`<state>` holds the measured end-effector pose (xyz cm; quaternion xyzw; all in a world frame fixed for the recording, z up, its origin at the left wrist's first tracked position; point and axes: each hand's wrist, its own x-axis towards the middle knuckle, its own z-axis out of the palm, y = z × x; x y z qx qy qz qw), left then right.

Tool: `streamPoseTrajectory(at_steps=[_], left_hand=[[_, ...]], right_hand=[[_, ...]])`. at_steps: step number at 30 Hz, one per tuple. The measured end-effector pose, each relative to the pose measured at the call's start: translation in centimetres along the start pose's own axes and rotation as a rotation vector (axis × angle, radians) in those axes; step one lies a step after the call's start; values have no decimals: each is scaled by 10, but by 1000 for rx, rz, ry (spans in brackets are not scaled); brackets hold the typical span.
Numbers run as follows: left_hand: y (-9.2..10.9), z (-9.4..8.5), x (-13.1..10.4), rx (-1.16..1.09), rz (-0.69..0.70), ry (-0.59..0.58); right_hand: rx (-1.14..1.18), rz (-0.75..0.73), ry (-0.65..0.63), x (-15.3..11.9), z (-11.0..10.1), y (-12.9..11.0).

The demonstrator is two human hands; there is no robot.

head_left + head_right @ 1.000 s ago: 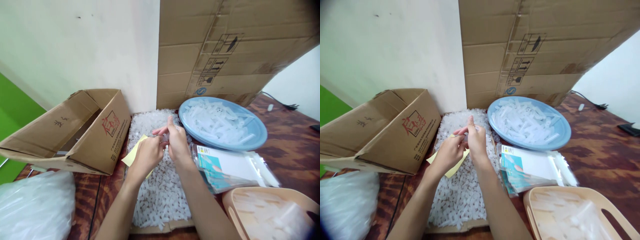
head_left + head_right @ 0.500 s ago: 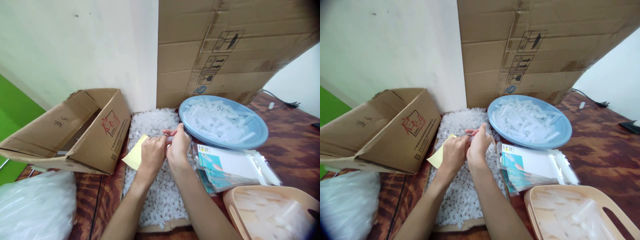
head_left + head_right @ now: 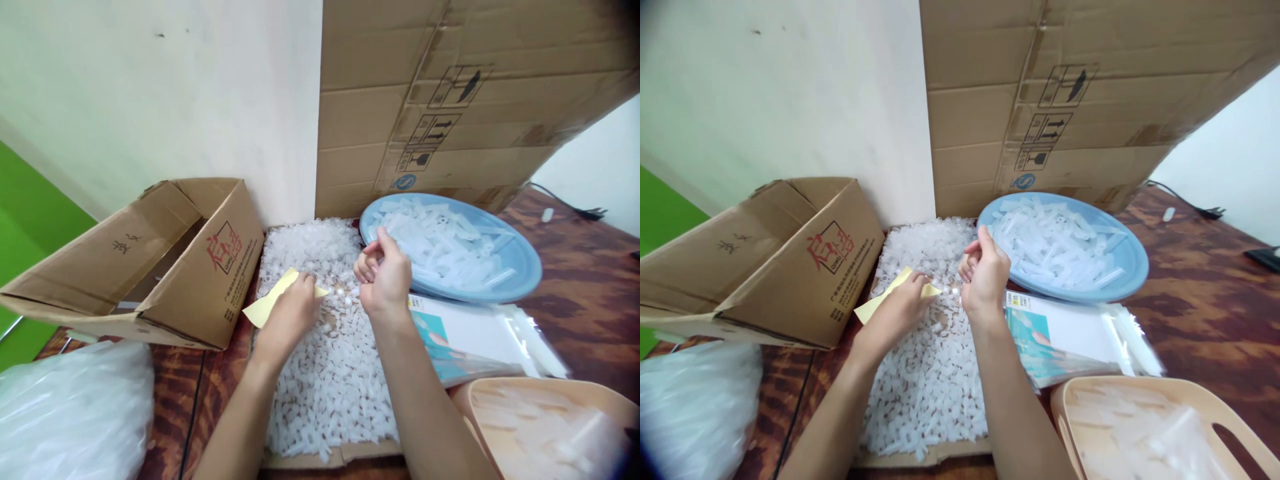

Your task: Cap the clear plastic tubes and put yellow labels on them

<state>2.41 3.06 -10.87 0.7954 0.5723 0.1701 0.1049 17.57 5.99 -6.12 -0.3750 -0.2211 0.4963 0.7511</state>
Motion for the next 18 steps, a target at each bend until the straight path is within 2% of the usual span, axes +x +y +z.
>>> streamPoseTrajectory(at_steps=[2, 4, 6, 9, 12, 15, 18], left_hand=[[-6, -16, 4, -53, -10, 61], [-9, -36, 5, -152, -26, 188], [-9, -55, 4, -404, -37, 390], [-7, -76, -3, -696, -61, 523], [-7, -84, -8, -931, -88, 522], [-9, -82, -7, -1107, -121, 482], [-10, -76, -3, -1147, -201, 556]], right_hand=[[-51, -15, -72, 0, -2, -3], [-136, -42, -128, 0, -4, -4], [-228, -59, -175, 0, -4, -4], [-343, -24, -238, -1, -4, -3], [-374, 95, -363, -5, -2, -2], [-295, 206, -526, -10, -1, -4], [-296, 331, -663, -13, -3, -8]])
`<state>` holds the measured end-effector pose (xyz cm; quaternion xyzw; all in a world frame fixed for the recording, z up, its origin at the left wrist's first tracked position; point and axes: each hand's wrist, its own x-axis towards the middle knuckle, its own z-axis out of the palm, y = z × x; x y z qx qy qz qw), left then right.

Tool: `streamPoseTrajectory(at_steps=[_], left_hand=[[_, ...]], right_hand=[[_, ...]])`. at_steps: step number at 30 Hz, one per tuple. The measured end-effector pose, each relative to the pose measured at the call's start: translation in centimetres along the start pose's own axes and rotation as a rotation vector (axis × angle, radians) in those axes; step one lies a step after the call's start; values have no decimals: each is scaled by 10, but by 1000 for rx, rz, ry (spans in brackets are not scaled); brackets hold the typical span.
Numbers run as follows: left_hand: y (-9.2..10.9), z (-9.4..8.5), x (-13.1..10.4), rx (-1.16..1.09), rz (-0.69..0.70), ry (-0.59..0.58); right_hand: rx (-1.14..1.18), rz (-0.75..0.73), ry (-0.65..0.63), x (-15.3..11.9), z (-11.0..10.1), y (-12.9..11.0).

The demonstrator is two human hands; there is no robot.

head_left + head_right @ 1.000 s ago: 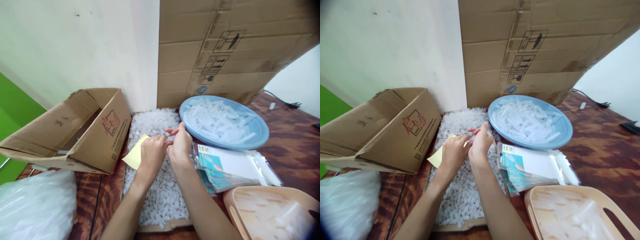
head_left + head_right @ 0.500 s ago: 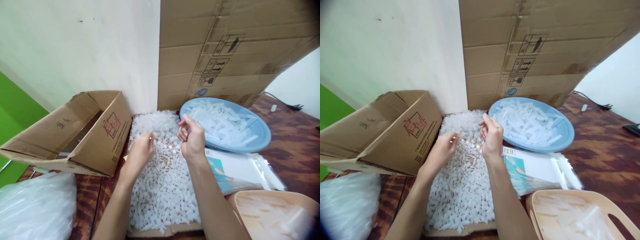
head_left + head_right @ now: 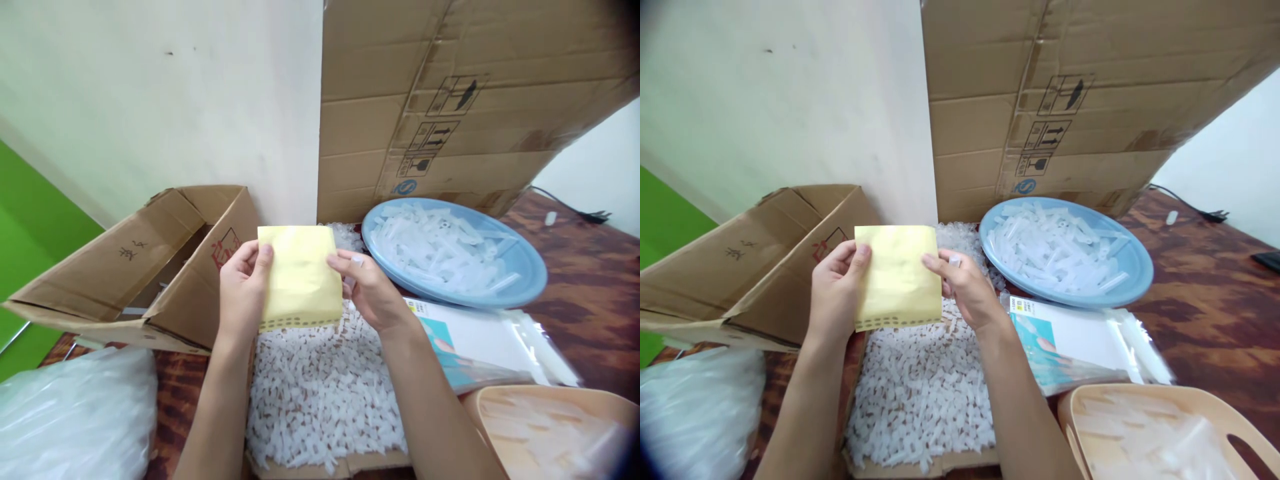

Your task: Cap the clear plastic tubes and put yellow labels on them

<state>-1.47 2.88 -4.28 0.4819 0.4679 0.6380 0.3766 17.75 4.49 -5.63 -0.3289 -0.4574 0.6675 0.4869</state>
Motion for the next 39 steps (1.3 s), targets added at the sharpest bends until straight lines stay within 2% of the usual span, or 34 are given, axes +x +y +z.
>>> streamPoseTrajectory(at_steps=[3, 6, 8, 10, 12, 16, 20, 22, 24, 25, 27, 29, 31, 36, 39], left_hand=[[-5, 4, 1, 7, 1, 160], [-6, 5, 1, 29, 9, 228], [-5, 4, 1, 39, -58, 163], [-3, 4, 1, 10, -150, 34], [-3, 5, 0, -60, -169, -36], [-8, 15, -2, -131, -29, 87], [-11, 26, -6, -79, 80, 183], [-12, 28, -8, 12, 131, 235], [-10, 25, -8, 209, 256, 261], [-9, 22, -8, 334, 347, 241], [-4, 16, -7, 539, 516, 104], [1, 11, -5, 609, 586, -86], [4, 8, -5, 628, 604, -185], [2, 8, -4, 772, 771, -162], [0, 8, -4, 790, 775, -208]], right_hand=[[-114, 163, -107, -3, -3, -1], [-169, 193, -103, -2, -3, 1], [-99, 125, -28, 0, -1, 3], [8, 47, 57, 2, 3, 3], [93, 12, 90, 3, 6, 4], [139, 33, 16, 2, 11, 5], [157, -5, 53, 3, 18, 7], [164, -42, 62, 4, 21, 9], [172, -83, 77, 5, 23, 9], [174, -105, 93, 6, 23, 9], [160, -141, 117, 6, 21, 9], [133, -173, 115, 5, 19, 9], [115, -208, 96, 4, 17, 9], [154, -261, 121, 6, 18, 10], [171, -281, 171, 9, 22, 9]])
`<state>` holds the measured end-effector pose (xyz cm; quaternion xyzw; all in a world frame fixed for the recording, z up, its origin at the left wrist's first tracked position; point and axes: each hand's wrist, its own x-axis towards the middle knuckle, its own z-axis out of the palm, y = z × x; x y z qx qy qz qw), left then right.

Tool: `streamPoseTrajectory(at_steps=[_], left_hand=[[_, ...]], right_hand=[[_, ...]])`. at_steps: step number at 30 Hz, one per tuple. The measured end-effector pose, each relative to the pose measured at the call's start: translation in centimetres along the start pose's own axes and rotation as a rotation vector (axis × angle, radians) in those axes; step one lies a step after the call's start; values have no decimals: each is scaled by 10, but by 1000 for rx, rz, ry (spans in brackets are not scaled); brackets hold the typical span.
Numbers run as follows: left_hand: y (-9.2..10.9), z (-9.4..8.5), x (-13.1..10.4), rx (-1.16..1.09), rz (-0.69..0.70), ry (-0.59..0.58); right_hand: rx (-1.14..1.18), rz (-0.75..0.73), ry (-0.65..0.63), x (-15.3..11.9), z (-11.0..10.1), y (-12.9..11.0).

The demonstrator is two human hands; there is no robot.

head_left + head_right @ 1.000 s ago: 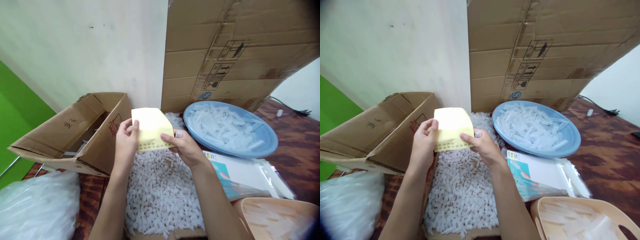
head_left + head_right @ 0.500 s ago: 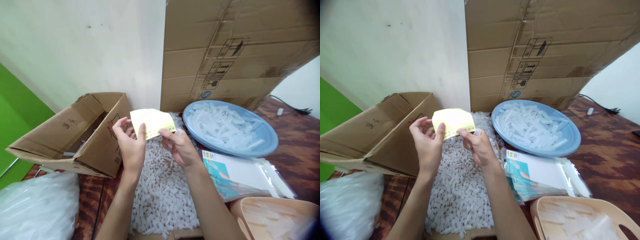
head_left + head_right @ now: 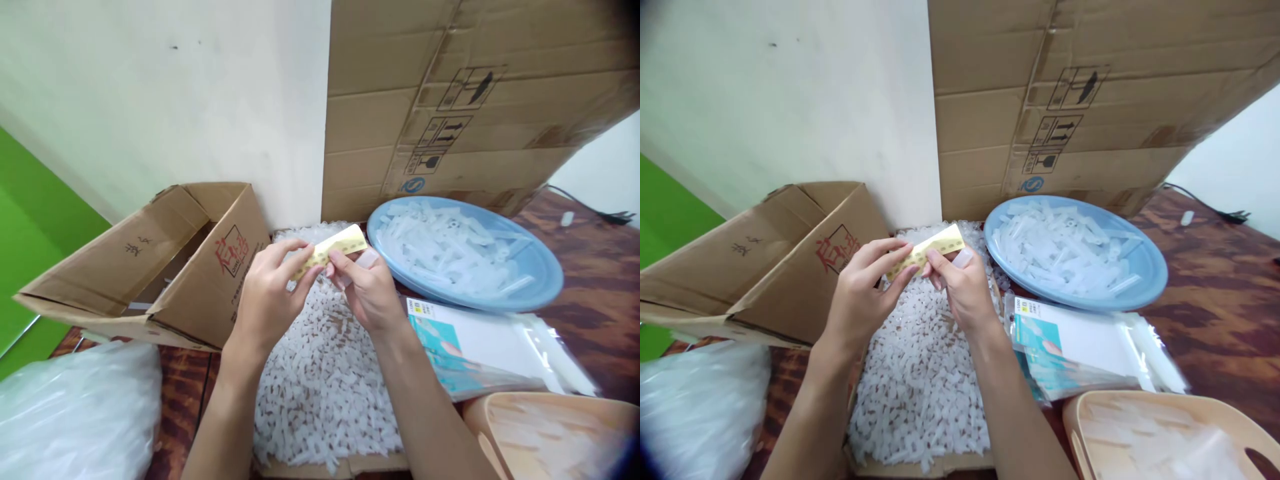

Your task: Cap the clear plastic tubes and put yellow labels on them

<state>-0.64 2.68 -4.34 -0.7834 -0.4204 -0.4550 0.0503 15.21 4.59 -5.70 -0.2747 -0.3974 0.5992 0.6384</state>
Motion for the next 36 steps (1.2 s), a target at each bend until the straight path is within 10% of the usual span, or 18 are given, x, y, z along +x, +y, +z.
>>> streamPoseTrajectory(at_steps=[36], left_hand=[[2, 3, 0, -202, -168, -37]], right_hand=[[-312, -109, 20, -3, -3, 1]])
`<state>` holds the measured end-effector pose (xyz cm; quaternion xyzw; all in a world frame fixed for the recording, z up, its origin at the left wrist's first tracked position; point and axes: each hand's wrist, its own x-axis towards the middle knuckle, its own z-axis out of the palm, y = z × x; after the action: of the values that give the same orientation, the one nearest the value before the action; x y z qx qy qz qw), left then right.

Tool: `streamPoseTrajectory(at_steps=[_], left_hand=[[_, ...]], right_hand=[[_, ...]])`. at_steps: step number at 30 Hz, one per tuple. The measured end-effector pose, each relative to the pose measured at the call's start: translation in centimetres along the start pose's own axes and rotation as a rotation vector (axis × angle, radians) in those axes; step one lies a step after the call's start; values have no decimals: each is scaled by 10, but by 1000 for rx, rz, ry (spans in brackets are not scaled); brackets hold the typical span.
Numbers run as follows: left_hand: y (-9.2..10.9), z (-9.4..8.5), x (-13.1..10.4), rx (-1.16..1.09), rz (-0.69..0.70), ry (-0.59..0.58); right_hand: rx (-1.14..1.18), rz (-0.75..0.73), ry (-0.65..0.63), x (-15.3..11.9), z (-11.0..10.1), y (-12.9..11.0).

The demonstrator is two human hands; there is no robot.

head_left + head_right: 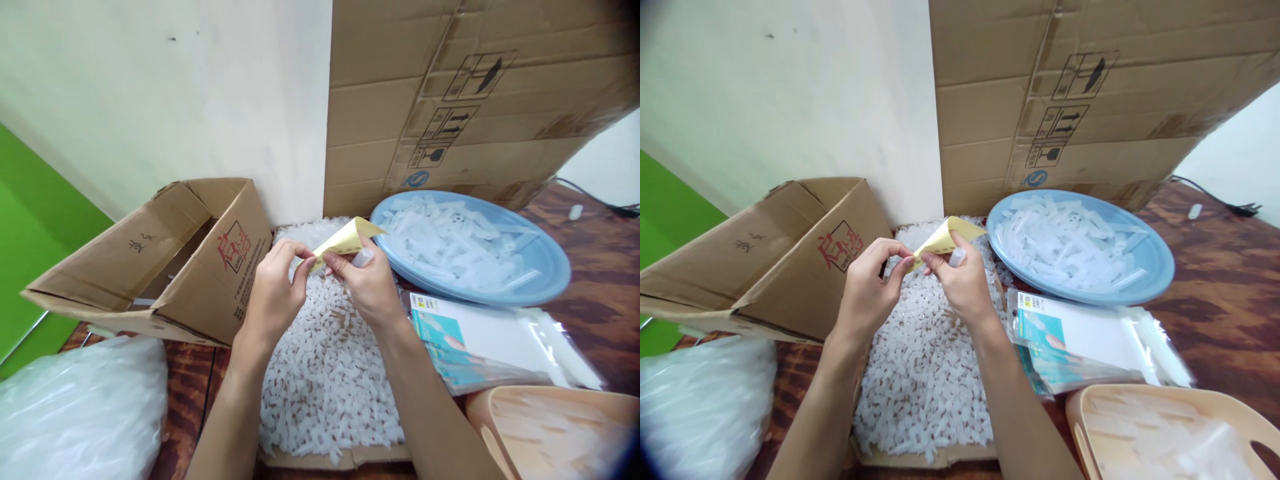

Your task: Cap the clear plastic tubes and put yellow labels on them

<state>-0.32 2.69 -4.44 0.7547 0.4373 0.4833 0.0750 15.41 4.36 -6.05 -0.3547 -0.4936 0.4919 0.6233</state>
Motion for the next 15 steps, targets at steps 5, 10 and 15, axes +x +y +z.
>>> streamPoseTrajectory(at_steps=[5, 10, 15], left_hand=[[-1, -1, 1, -42, 10, 1], [2, -1, 1, -41, 20, -10], [1, 1, 1, -65, -5, -46]], right_hand=[[30, 14, -24, 2, -4, 2], [76, 8, -39, 2, -4, 7], [91, 3, -53, 2, -4, 9]])
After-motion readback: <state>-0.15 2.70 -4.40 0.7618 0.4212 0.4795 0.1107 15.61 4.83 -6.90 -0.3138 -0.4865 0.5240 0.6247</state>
